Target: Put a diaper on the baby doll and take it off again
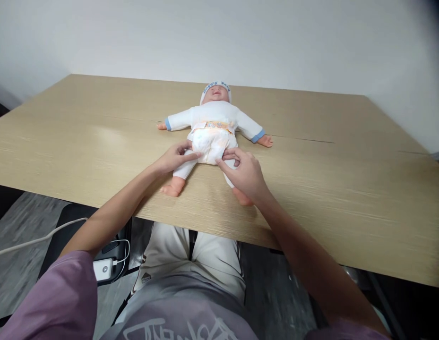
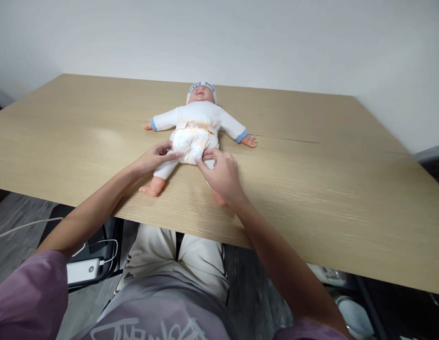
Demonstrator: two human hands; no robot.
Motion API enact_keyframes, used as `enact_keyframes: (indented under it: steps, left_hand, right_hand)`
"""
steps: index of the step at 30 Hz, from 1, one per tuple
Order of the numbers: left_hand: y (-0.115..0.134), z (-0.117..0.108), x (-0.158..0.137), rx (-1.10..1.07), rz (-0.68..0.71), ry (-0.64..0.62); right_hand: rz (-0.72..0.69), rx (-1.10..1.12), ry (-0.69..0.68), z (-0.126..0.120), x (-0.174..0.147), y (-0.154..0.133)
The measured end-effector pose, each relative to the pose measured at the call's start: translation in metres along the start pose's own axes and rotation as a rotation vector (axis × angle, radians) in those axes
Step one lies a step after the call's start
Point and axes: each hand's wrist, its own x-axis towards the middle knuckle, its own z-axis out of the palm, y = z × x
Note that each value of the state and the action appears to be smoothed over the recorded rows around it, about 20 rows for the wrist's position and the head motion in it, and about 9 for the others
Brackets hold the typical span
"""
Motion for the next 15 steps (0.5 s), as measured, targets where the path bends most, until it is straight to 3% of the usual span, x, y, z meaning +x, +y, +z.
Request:
enact_keyframes:
  steps: [9,15]
  left_hand:
    - [-0.004,0.001,0.000,-0.064,0.016,0.021]
    - [-0.009,0.004,0.000,-0.064,0.050,0.030]
  right_hand:
    - [0.099,0.280,0.019,0.010,0.005,0.021]
    - [0.142,0.138,-0.002,-0.008,0.003,0.010]
